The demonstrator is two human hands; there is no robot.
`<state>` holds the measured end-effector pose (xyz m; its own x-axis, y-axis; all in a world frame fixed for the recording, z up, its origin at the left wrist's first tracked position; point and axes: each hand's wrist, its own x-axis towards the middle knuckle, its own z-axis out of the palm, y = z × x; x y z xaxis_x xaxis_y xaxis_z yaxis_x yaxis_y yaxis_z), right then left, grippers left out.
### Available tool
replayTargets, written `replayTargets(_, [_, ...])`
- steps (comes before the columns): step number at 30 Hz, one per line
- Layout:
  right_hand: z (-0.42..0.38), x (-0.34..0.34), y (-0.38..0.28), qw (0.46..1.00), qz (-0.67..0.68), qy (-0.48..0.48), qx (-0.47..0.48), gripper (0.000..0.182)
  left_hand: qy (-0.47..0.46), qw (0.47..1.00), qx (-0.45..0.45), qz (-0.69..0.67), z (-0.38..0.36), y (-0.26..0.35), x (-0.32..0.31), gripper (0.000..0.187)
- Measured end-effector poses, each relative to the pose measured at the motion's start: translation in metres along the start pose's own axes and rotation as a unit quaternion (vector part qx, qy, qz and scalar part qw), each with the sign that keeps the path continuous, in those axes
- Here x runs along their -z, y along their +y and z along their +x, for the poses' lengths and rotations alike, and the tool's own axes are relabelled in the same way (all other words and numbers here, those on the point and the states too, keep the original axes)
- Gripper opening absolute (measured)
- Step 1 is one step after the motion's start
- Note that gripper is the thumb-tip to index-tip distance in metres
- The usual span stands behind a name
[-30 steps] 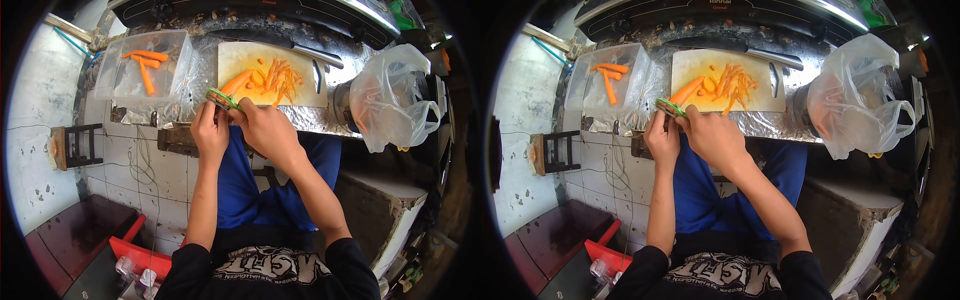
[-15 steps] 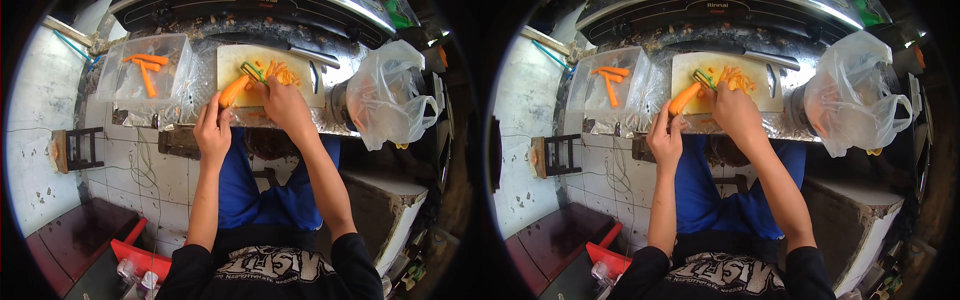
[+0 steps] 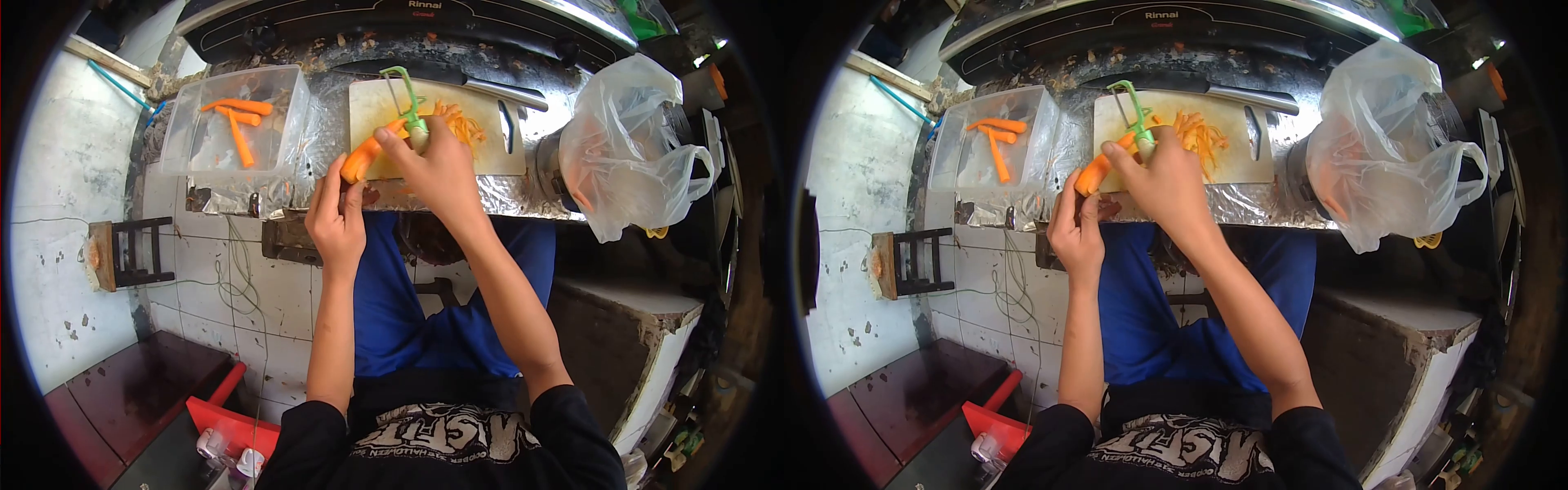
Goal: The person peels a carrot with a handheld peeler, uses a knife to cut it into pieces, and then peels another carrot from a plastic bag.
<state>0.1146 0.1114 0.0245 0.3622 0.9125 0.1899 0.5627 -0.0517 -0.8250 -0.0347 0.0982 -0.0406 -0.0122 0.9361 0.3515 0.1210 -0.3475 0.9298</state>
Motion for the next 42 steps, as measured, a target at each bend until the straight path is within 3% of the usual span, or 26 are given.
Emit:
replayTargets(2, [0.004,-0.007,-0.001,0.988,0.106,-0.039,-0.101,0.045,0.007,1.0,-0.016,0.006,0.003,0.009,-0.001,0.035])
replayTargets(4, [0.006,-0.007,-0.001,0.974,0.172,-0.06,-0.136,0.039,-0.004,0.975,-0.132,0.18,0.002,0.018,0.0,0.035])
replayTargets(6, [0.008,-0.006,0.001,0.911,0.33,-0.116,-0.217,0.03,0.009,0.976,-0.127,0.174,0.001,0.014,-0.003,0.034])
replayTargets(7, [0.008,-0.007,-0.001,0.912,0.33,-0.116,-0.217,0.03,0.021,0.98,-0.115,0.164,0.001,0.013,-0.004,0.034])
replayTargets(9, [0.006,-0.013,-0.005,0.832,0.477,-0.05,-0.28,0.018,0.032,0.983,-0.101,0.151,0.001,0.012,-0.007,0.035])
replayTargets(12, [0.006,-0.02,0.0,0.807,0.517,-0.022,-0.285,0.015,0.038,0.982,-0.1,0.153,0.004,0.012,-0.009,0.035])
replayTargets(15, [0.006,-0.021,-0.003,0.816,0.506,0.005,-0.278,0.015,0.04,0.984,-0.083,0.151,0.005,0.018,-0.012,0.035])
replayTargets(21, [0.007,-0.017,-0.008,0.832,0.491,0.03,-0.255,0.015,0.059,0.969,-0.152,0.184,0.006,0.017,-0.016,0.038])
replayTargets(24, [0.008,-0.012,-0.004,0.835,0.486,0.042,-0.257,0.015,0.062,0.978,-0.133,0.15,0.005,0.018,-0.017,0.037])
replayTargets(25, [0.01,-0.008,0.001,0.835,0.486,0.042,-0.255,0.015,0.068,0.993,-0.077,0.06,0.005,0.016,-0.018,0.037])
replayTargets(26, [0.013,-0.003,0.008,0.846,0.474,0.043,-0.24,0.018,0.074,0.997,-0.021,-0.031,0.004,0.014,-0.018,0.036])
replayTargets(28, [0.014,0.009,0.015,0.856,0.463,0.04,-0.225,0.02,0.058,0.998,-0.013,-0.028,0.004,0.014,-0.014,0.038])
replayTargets(30, [0.017,0.024,0.016,0.933,0.319,0.028,-0.165,0.025,0.087,0.99,0.049,-0.102,0.006,0.019,-0.013,0.032])
replayTargets(31, [0.018,0.027,0.017,0.933,0.32,0.027,-0.162,0.025,0.089,0.99,0.047,-0.103,0.007,0.019,-0.012,0.032])
replayTargets(33, [0.018,0.032,0.021,0.995,0.075,0.011,-0.058,0.027,0.07,0.987,0.102,-0.106,0.007,0.019,-0.009,0.031])
replayTargets(34, [0.018,0.032,0.022,0.999,-0.05,0.004,-0.003,0.028,0.072,0.987,0.101,-0.106,0.006,0.019,-0.007,0.031])
replayTargets(37, [0.017,0.028,0.022,0.995,-0.035,0.042,0.087,0.029,0.04,0.989,0.145,-0.008,0.004,0.017,-0.003,0.03])
replayTargets(42, [0.011,0.025,0.019,0.989,-0.138,-0.035,0.027,0.025,0.067,0.988,0.126,-0.055,0.004,0.013,-0.007,0.031])
